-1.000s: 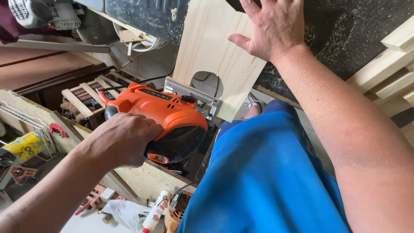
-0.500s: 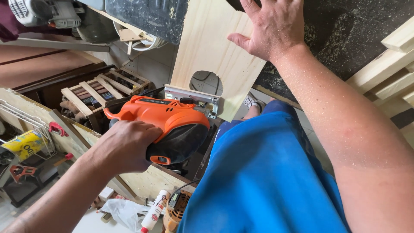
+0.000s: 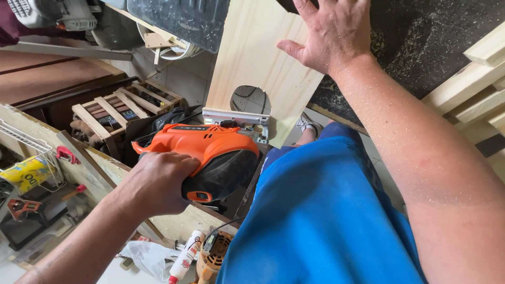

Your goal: Cutting circular holes in a wooden board using a handheld jigsaw on a workbench

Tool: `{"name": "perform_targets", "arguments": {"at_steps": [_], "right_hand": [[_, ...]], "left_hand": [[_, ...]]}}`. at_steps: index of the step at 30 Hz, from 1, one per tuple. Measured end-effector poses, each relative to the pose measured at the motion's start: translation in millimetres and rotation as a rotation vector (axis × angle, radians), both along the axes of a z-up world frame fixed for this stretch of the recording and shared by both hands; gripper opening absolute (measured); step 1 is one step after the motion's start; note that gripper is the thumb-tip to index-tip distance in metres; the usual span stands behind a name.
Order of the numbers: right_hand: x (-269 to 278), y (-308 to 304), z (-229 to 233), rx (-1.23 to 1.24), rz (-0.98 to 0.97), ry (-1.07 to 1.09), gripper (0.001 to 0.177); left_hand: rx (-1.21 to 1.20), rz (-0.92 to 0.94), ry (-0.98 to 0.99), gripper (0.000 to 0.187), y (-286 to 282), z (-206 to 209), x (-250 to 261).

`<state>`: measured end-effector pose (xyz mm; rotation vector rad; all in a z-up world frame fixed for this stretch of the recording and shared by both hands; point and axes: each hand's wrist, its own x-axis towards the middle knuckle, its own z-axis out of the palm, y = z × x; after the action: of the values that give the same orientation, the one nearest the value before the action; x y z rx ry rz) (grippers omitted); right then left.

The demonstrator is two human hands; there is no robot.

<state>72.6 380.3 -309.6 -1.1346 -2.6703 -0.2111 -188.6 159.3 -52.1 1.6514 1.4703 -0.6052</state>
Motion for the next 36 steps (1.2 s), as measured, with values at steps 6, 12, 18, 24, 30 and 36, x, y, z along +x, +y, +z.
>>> {"name": "perform_targets", "arguments": {"at_steps": [6,12,18,24,30,36], "right_hand": [[-0.6,1.5,2.0,0.007,0.001,0.015,0.091],[0.0,0.3,0.4,-0.018,-0.002,0.014,0.091],[-1.3,-0.1,2.5,-0.029,-0.011,0.016,0.088],[-2.2,0.1,3.6,-0.018,-0.014,-0.008,0.086],[-2.6,2.3,5.5,-0.036,-0.011,-0.021,0.09],[-0.2,3.9,18.9,-0.136,0.065,0.075,0.089]], "left_hand": [[0.049,0.037,-0.022,0.014,-8.0,-1.9,1.4],[0.126,0.088,-0.083,0.013,-14.0,-2.2,4.9],[0.177,0.115,-0.133,0.013,-18.1,-3.3,11.2],[0.133,0.198,-0.138,0.011,-19.9,-3.2,18.2],[0.207,0.281,-0.109,0.009,-29.6,-3.4,25.0],[0.272,0.644,-0.097,0.007,-53.3,11.4,25.5]]}}
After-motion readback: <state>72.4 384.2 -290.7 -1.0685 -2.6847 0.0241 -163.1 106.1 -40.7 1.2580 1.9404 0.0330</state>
